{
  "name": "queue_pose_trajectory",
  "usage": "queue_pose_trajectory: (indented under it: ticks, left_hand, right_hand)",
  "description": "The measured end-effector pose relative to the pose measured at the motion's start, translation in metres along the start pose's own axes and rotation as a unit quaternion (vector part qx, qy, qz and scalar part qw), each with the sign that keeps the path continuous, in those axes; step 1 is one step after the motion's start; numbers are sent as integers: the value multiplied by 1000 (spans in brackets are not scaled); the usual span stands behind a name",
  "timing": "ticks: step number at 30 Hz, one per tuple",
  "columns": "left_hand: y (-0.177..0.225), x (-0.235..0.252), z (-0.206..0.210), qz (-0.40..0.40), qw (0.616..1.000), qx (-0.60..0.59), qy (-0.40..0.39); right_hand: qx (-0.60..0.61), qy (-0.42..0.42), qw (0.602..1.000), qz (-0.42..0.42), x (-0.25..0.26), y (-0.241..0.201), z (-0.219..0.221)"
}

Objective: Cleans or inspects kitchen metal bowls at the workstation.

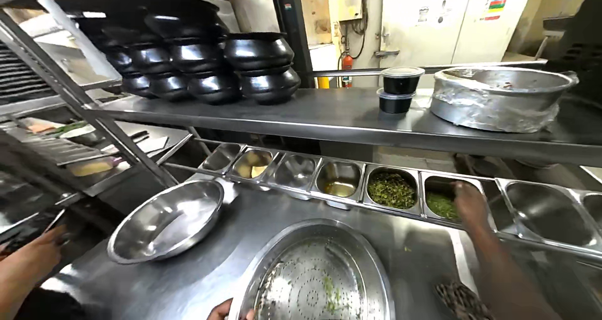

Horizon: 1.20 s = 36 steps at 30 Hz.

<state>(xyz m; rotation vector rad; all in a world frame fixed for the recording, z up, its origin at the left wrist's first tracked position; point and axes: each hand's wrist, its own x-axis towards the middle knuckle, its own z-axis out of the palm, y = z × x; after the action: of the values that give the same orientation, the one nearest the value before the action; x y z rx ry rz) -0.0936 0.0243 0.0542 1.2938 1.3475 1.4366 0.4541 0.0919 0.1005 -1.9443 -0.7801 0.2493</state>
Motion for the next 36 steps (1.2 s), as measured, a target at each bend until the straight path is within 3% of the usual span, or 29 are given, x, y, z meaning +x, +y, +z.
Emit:
queue_pose_trajectory:
  ticks: [2,4,5,7,9,12,15,18,19,21,22,24,27,29,31,34,36]
  left_hand:
    - [1,-8,-3,-29,999,15,13]
    - [6,-10,-2,-57,997,25,35]
    - [7,-12,-2,-68,996,26,48]
    - [5,-17,-3,-74,994,18,72]
    - [2,-17,-2,-67,995,1,76]
    - [0,-27,-7,-96,992,-21,76]
    - [-1,-37,-1,-135,988,-36,65]
    - [-1,-51,20,-174,981,-62,61]
    - [-3,-57,28,-187,978,-73,60]
    - [-10,-66,44,-209,972,-91,59]
    - [-14,-71,49,-217,969,-98,59]
    - [-17,-80,59,-226,966,-111,52]
    - [-21,-87,60,-232,964,-106,78]
    - [-23,-84,52,-194,970,-69,125]
    - [-22,-77,36,-126,979,-37,154]
    - [7,-66,33,49,988,-30,141]
    - [31,-71,48,147,984,-67,71]
  right_hand:
    - [-2,48,998,-42,-5,-16,-14]
    - [18,99,984,-144,-3,-9,-14]
    - [-4,82,980,-181,0,5,-8]
    - [-86,-42,982,-160,-2,32,1]
    - [-117,-63,974,-186,-8,44,-1]
    - [-55,-2,975,-217,-38,28,-11]
    - [91,-2,969,-230,-112,-13,-15]
    - [143,-128,929,-316,-219,-22,14]
    - [86,-237,911,-326,-254,-14,22]
    - [-96,-478,824,-290,-292,-2,30]
    - [-136,-493,810,-288,-303,7,31]
    - [-106,-384,854,-335,-310,21,17]
    - [35,-193,910,-365,-310,23,-16]
    - [116,-132,928,-327,-315,28,-24]
    - [167,-143,931,-291,-320,40,-23]
    - [187,-140,910,-342,-324,31,-28]
    - [171,-251,901,-310,-327,24,-27]
